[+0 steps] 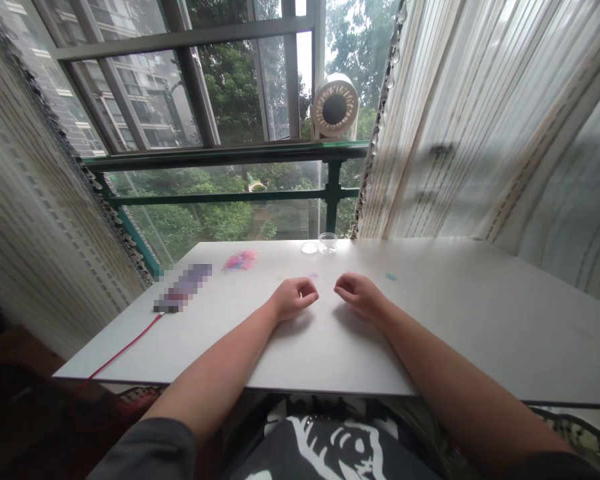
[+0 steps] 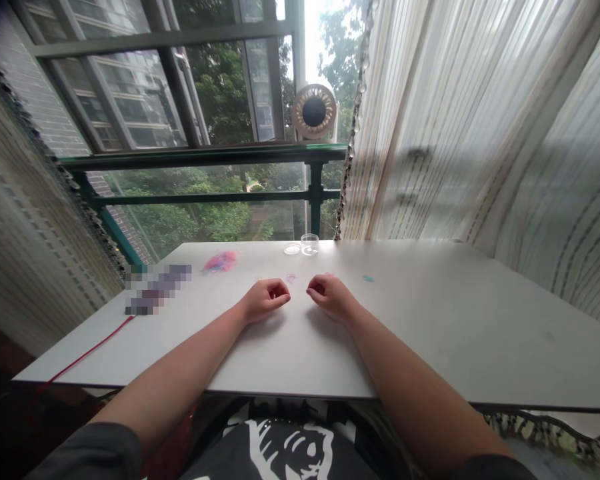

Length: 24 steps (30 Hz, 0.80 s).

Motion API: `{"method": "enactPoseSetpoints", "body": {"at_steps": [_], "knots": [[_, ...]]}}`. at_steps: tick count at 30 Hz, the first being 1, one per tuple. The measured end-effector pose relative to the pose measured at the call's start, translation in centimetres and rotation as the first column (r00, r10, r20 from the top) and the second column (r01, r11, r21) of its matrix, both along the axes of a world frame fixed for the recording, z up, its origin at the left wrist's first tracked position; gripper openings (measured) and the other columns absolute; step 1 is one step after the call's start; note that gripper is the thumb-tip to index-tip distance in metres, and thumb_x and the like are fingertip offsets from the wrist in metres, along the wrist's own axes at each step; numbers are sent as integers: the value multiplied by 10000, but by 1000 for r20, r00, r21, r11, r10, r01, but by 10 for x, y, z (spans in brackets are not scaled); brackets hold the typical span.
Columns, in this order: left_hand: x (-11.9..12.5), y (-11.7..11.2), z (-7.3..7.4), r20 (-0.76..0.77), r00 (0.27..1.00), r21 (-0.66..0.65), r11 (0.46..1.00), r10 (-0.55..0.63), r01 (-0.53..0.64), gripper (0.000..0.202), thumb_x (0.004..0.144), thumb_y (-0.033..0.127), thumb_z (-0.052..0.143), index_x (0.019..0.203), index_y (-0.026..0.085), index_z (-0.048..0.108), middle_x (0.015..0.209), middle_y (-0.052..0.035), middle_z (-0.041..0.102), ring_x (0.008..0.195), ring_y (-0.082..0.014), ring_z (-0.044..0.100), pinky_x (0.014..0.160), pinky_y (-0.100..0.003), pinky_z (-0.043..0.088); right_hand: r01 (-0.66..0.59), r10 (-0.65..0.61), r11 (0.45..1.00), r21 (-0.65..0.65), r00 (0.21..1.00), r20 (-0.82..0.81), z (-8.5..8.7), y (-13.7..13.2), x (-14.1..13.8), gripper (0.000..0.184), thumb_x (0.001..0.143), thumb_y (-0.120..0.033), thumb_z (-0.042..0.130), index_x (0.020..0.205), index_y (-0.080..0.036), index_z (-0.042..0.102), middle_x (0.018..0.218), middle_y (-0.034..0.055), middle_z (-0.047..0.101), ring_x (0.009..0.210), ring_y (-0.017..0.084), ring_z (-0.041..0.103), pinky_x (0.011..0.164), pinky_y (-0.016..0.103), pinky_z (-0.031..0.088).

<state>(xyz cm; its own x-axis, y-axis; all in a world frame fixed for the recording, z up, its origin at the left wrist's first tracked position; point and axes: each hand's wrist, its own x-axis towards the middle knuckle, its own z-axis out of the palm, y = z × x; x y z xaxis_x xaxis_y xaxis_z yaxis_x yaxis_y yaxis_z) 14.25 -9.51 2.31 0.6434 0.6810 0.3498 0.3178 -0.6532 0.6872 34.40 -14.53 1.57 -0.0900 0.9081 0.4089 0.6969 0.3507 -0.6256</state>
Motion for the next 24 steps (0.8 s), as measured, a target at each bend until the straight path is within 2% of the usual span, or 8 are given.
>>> {"method": "enactPoseSetpoints", "body": {"at_steps": [3, 6, 8, 16, 21, 24], "knots": [[-1, 1, 0, -3, 1000, -10, 1000, 10, -10, 159, 697, 280, 534, 720, 139, 606, 650, -3, 587, 559, -74, 471, 523, -192, 378, 140, -138, 990, -21, 987, 85, 1, 5, 18, 128, 693, -278, 514, 652, -174, 579, 559, -10, 548, 505, 98, 445, 503, 216, 326], [-1, 1, 0, -7, 1000, -21, 1000, 9, -10, 162, 697, 284, 531, 720, 141, 605, 649, -2, 584, 558, -75, 469, 522, -191, 378, 314, -308, 949, -19, 939, 155, 0, 9, 36, 137, 682, -282, 522, 638, -176, 596, 584, 7, 586, 520, 108, 477, 510, 219, 322], [-1, 1, 0, -11, 1000, -26, 1000, 12, -12, 168, 697, 286, 527, 723, 139, 605, 645, -4, 580, 562, -78, 469, 522, -194, 380, 380, -366, 924, -34, 908, 203, -1, 10, 44, 148, 680, -289, 527, 636, -177, 613, 598, 20, 604, 525, 113, 490, 511, 223, 318], [-1, 2, -2, -20, 1000, -25, 1000, 13, -13, 172, 697, 296, 531, 719, 145, 608, 649, -3, 584, 557, -77, 468, 523, -191, 382, 455, -419, 888, -72, 863, 282, -8, 13, 49, 153, 666, -308, 564, 636, -179, 641, 649, 50, 631, 532, 121, 482, 504, 232, 292], [-1, 3, -2, -29, 1000, -27, 1000, 9, -10, 179, 697, 304, 531, 725, 144, 609, 655, -6, 583, 564, -83, 469, 529, -196, 385, 506, -468, 860, -64, 833, 295, -9, 15, 46, 161, 672, -314, 547, 639, -179, 628, 659, 58, 629, 550, 131, 483, 505, 234, 288], [-2, 3, -1, -32, 999, -24, 1000, 8, -9, 178, 700, 307, 530, 725, 148, 606, 656, -3, 582, 563, -82, 467, 531, -197, 384, 502, -467, 862, -78, 844, 264, -9, 15, 47, 199, 675, -352, 540, 620, -176, 615, 628, 55, 620, 534, 130, 482, 500, 235, 289]]}}
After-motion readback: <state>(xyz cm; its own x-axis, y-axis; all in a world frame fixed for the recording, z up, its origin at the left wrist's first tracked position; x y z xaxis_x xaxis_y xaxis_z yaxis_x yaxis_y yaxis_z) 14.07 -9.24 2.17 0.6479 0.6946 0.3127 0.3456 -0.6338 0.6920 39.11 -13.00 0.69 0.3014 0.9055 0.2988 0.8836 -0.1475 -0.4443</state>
